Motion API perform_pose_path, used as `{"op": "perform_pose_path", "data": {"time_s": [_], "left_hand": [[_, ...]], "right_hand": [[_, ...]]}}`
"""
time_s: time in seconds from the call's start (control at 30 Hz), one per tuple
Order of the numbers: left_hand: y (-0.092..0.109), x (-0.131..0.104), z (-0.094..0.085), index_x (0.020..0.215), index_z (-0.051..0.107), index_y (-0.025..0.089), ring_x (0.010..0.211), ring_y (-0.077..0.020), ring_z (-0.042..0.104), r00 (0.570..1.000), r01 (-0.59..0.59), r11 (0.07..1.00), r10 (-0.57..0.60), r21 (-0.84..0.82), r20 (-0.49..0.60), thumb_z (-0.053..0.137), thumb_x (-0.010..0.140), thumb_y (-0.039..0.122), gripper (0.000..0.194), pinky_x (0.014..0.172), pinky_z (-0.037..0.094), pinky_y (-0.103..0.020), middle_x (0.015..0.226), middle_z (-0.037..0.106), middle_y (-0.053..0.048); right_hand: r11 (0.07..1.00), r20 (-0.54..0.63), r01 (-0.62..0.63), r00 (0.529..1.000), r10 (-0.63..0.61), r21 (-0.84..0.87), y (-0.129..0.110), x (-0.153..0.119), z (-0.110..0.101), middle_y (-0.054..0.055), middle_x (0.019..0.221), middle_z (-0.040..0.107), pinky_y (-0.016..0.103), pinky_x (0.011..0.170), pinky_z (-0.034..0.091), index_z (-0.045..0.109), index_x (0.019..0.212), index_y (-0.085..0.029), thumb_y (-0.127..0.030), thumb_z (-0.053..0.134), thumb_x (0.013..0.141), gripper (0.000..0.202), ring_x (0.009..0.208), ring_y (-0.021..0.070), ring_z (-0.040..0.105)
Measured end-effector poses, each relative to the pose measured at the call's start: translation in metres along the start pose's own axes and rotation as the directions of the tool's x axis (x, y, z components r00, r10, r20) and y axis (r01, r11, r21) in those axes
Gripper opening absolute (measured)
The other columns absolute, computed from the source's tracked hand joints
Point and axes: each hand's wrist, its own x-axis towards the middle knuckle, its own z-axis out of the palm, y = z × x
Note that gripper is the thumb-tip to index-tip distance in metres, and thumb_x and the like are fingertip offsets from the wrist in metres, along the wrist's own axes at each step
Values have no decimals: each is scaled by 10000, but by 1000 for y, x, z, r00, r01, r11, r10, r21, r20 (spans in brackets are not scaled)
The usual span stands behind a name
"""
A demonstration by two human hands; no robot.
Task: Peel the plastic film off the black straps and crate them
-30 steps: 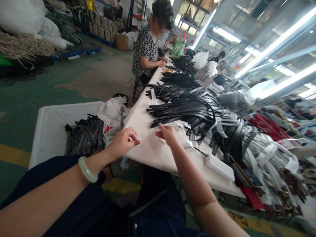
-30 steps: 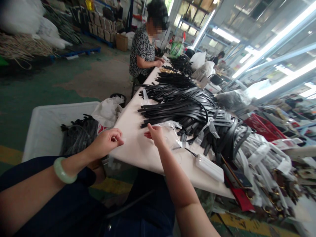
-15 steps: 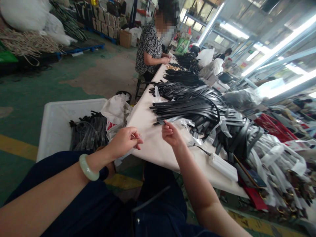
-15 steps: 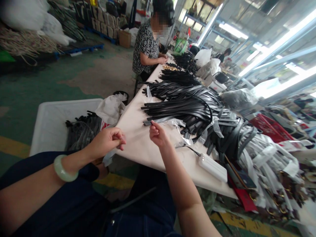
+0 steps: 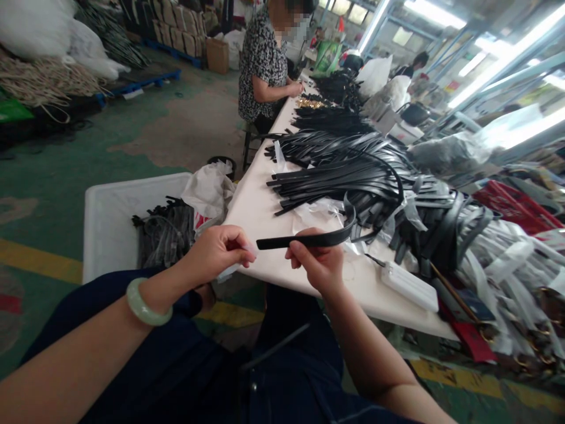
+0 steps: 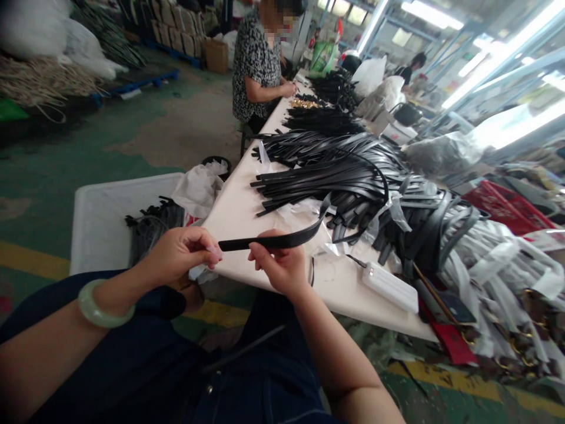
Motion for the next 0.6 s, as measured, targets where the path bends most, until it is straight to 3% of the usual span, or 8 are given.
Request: {"op": "perform_pose_path", "data": {"time_s": [0.2, 0.37, 0.6], "left_hand": [[-5, 3, -1, 671, 670, 133, 572, -97, 639, 999, 39, 998, -39, 58, 5, 735, 705, 226, 119, 548, 459, -150, 615, 697, 3], [-7, 6, 0, 728, 732, 142, 666, -105, 665, 997, 46, 988, -53, 146, 47, 659, 766, 216, 110, 620, 469, -154, 708, 736, -12], [-5, 9, 1, 718, 728, 135, 659, -124, 667, 995, 95, 992, -97, 88, 16, 660, 755, 259, 146, 593, 471, -174, 738, 748, -35]], "right_hand": [[998, 87, 17, 996, -12, -60, 8, 1, -1, 12, 668, 634, 198, 442, 470, 613, 831, -165, -310, 639, 869, 152, 487, 86, 558], [983, 162, 84, 985, -57, -165, 11, 8, -8, 14, 666, 629, 195, 457, 457, 629, 804, -162, -302, 641, 868, 155, 518, 91, 569], [988, 145, 87, 987, -68, -126, 9, 11, -10, 8, 666, 618, 192, 440, 442, 622, 795, -160, -272, 643, 869, 136, 490, 81, 554]]}}
